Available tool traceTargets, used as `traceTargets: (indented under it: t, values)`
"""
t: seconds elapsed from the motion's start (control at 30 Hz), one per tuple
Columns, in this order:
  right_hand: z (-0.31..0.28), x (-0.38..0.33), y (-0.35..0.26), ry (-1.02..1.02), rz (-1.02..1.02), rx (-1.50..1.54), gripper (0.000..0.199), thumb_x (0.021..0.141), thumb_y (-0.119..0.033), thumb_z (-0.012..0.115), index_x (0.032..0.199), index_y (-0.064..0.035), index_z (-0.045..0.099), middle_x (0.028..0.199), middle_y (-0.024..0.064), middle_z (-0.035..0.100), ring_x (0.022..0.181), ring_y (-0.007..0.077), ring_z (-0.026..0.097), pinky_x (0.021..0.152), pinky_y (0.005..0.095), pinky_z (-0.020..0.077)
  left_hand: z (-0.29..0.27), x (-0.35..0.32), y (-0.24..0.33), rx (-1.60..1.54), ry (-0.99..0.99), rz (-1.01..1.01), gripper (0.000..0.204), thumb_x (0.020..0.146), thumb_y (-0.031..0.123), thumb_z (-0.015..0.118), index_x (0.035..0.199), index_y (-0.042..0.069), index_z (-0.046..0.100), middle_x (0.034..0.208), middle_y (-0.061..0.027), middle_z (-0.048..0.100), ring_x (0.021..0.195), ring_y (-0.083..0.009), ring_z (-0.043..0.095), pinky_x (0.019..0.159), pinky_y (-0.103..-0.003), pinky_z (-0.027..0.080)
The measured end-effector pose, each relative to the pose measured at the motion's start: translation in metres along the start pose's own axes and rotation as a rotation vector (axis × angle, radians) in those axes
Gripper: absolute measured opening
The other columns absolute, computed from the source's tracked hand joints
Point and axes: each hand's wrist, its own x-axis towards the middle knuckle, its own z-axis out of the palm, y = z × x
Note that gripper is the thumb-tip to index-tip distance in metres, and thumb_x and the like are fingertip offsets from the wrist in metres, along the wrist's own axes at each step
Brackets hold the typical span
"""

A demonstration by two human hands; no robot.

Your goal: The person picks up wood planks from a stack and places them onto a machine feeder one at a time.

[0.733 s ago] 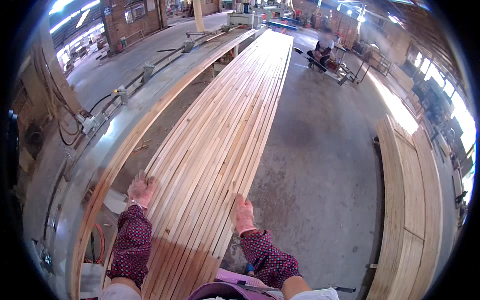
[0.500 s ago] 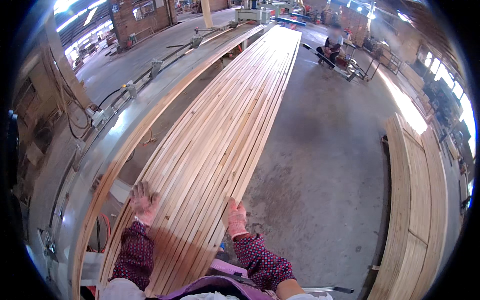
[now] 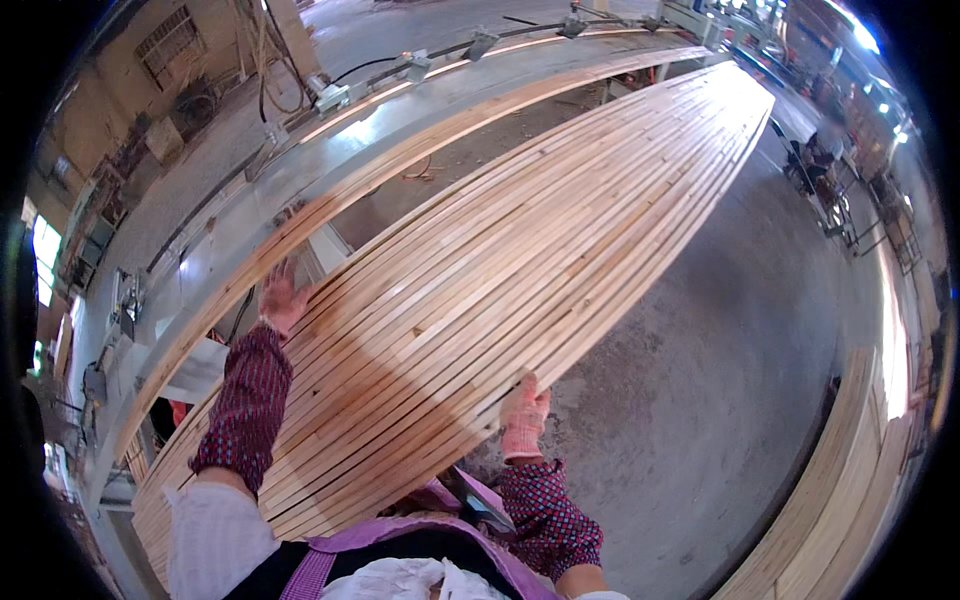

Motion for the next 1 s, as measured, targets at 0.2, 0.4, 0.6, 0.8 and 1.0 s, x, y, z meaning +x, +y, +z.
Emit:
traceTargets:
  t: [0.2, 0.4, 0.6, 0.8, 1.0]
  values:
    - [-0.008, -0.021, -0.030, 0.098, 0.061, -0.106, 0.058, 0.098, -0.049, 0.070, 0.133, -0.0043, 0.064, 0.114, 0.0067, 0.070, 0.101, 0.0212, 0.065, 0.087, 0.0376, 0.0542, 0.039, 0.102, -0.002, 0.120, -0.170, -0.156, 0.104, 0.082, 0.047, 0.078, 0.163, 0.003, 0.029, 0.168, -0.0223, 0.031, 0.156, -0.0400, 0.029, 0.127, -0.052, 0.024]
    - [-0.009, -0.022, -0.032, 0.131, -0.018, -0.104, 0.053, 0.099, -0.047, 0.071, 0.131, -0.0050, 0.064, 0.113, 0.0041, 0.070, 0.098, 0.0202, 0.065, 0.088, 0.0371, 0.0543, 0.002, 0.163, -0.006, 0.024, -0.390, -0.227, 0.133, 0.072, 0.046, 0.087, 0.168, 0.004, 0.005, 0.172, -0.0274, 0.017, 0.159, -0.0444, 0.016, 0.131, -0.051, 0.017]
    - [-0.030, -0.014, -0.016, 0.175, -0.047, -0.203, 0.051, 0.099, -0.048, 0.071, 0.128, -0.0059, 0.065, 0.112, 0.0018, 0.070, 0.097, 0.0170, 0.064, 0.085, 0.0357, 0.0535, 0.050, 0.191, -0.026, 0.047, -0.329, -0.100, 0.107, 0.067, 0.036, 0.080, 0.158, 0.004, 0.034, 0.151, -0.0263, 0.052, 0.143, -0.0444, 0.047, 0.119, -0.047, 0.041]
    - [-0.008, -0.031, -0.032, 0.189, 0.031, -0.188, 0.048, 0.100, -0.047, 0.071, 0.131, -0.0103, 0.064, 0.109, 0.0007, 0.070, 0.097, 0.0153, 0.064, 0.082, 0.0342, 0.0529, 0.031, 0.161, -0.023, -0.300, -0.321, -0.050, 0.066, 0.061, 0.028, 0.082, 0.120, 0.004, 0.064, 0.103, -0.0217, 0.072, 0.102, -0.0404, 0.070, 0.089, -0.048, 0.055]
    - [-0.021, -0.019, -0.015, 0.165, 0.058, -0.148, 0.043, 0.102, -0.043, 0.069, 0.131, -0.0123, 0.064, 0.106, 0.0001, 0.070, 0.089, 0.0149, 0.063, 0.075, 0.0333, 0.0520, 0.016, 0.145, -0.003, -0.748, -0.415, -0.015, 0.043, 0.070, 0.025, 0.084, 0.102, 0.002, 0.068, 0.081, -0.0085, 0.070, 0.076, -0.0185, 0.066, 0.070, -0.038, 0.052]
